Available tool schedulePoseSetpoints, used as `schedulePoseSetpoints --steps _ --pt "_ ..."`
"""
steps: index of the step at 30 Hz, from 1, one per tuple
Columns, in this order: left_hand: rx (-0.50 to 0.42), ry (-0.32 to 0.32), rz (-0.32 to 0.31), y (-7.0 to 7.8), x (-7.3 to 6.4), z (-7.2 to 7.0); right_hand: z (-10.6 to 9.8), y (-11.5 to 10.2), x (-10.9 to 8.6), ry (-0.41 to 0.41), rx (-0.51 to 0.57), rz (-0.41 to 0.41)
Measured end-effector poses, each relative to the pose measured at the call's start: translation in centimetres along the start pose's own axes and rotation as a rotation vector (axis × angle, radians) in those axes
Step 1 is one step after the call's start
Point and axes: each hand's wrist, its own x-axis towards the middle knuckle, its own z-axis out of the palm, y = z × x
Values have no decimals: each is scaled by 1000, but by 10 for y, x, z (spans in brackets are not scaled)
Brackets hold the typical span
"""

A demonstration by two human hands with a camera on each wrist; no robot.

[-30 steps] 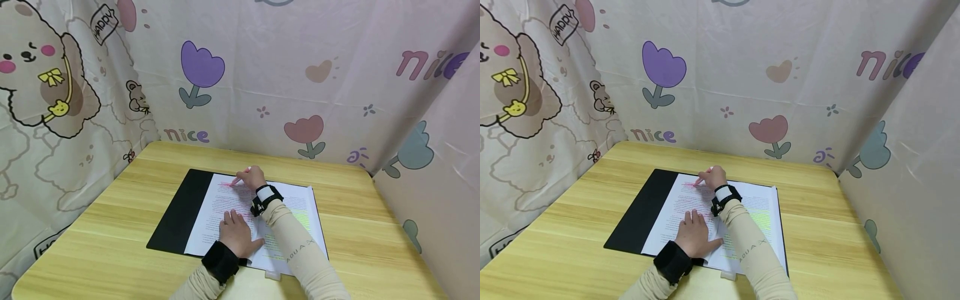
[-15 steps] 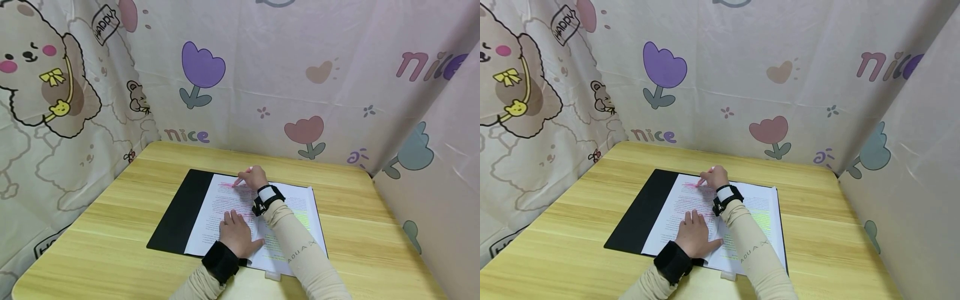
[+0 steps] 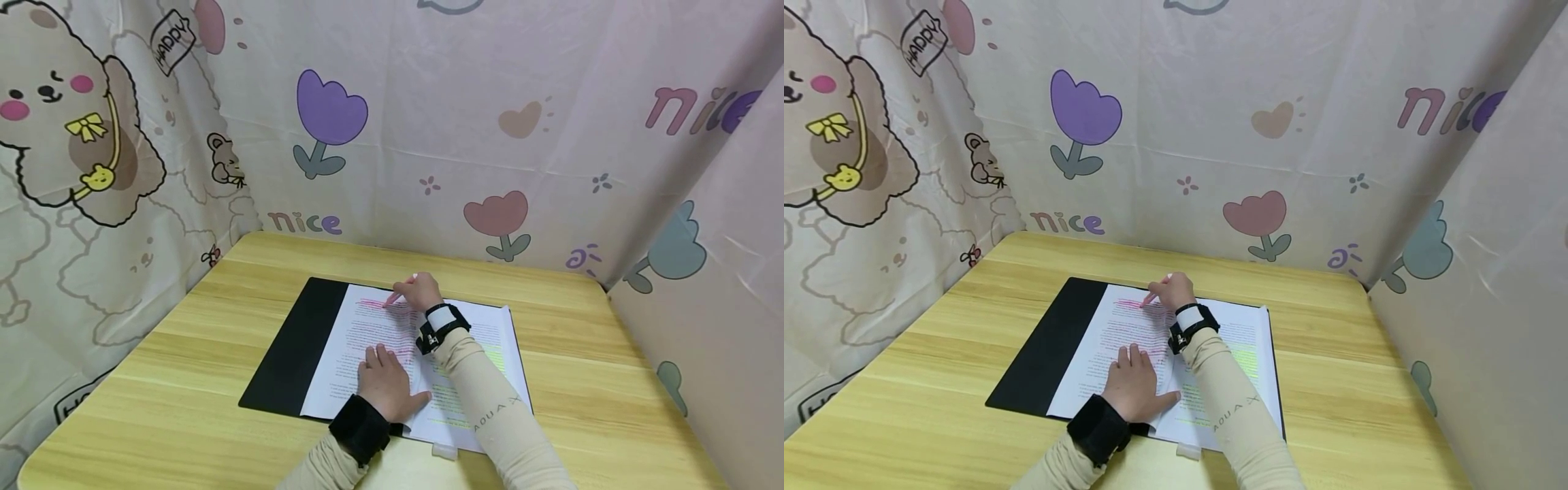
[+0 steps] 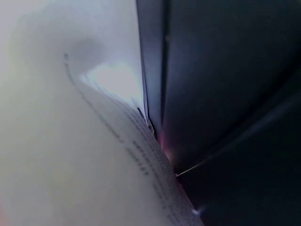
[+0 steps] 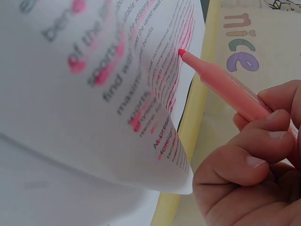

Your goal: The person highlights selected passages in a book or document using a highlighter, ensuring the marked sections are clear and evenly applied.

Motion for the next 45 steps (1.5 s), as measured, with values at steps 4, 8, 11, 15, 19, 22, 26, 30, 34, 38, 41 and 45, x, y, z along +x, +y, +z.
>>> schedulePoseSetpoints --steps 4,8,11,15,19,22,26,30,34,38,41,45 --pt "10 -5 0 0 1 2 -2 1 0 1 -6 7" --pt "13 -10 0 1 2 2 -4 3 1 2 -6 13" --pt "11 -19 -1 1 2 2 -5 5 1 6 -11 5" --pt "12 -16 2 1 1 2 -7 7 1 15 -20 -6" --pt "14 -10 3 0 1 1 -7 9 2 14 -33 -5" --pt "13 -13 1 0 1 1 -9 9 2 14 -52 -12" --pt "10 -17 -4 0 2 2 -11 9 1 18 -62 -12" --pt "11 -8 -2 0 2 2 -13 10 0 25 -68 -14" --pt "9 -3 2 0 1 2 -14 10 -1 32 -74 -22" --pt "-1 -8 2 0 1 2 -16 10 -1 31 -81 -27" --pt "-2 -4 3 0 1 2 -17 10 -1 27 -88 -24" --pt "-1 -1 5 0 1 2 -18 9 -1 24 -96 -16"
